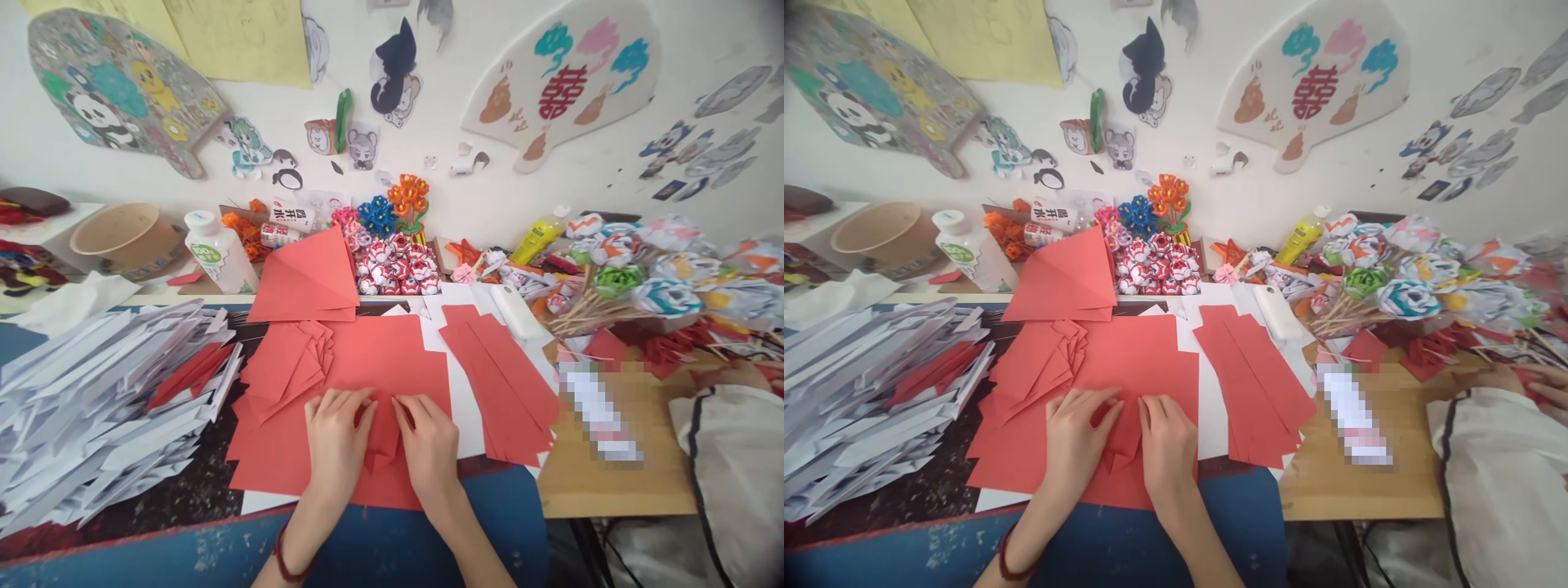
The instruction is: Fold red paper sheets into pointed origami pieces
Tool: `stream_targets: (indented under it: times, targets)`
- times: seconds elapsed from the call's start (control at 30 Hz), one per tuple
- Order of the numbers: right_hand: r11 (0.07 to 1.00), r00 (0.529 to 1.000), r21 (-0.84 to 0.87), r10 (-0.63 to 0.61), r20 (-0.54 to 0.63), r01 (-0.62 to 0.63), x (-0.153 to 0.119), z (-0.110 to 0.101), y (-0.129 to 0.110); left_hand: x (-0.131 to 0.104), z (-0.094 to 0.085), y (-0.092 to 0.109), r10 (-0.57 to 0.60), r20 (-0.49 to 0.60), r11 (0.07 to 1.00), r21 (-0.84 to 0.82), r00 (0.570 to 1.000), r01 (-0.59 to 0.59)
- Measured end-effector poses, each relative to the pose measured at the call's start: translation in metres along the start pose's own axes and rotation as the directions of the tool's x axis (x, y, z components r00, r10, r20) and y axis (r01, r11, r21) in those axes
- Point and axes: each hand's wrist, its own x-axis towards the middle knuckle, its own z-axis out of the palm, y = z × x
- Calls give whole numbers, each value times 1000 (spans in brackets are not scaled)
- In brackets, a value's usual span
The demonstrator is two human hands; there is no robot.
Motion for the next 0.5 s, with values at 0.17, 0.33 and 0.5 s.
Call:
stream_targets:
  times: [0.17,0.33,0.5]
  targets:
    - [999,998,18,-43,-38,43,-4,1,1,-1,1,0,-38,15,999,-25,999,38]
    - [992,995,70,-101,7,101,-3,-1,1,-5,1,1,-7,12,1000,-10,1000,7]
    - [975,988,163,-152,7,149,-8,-4,7,-10,0,-2,119,-13,993,2,993,-119]
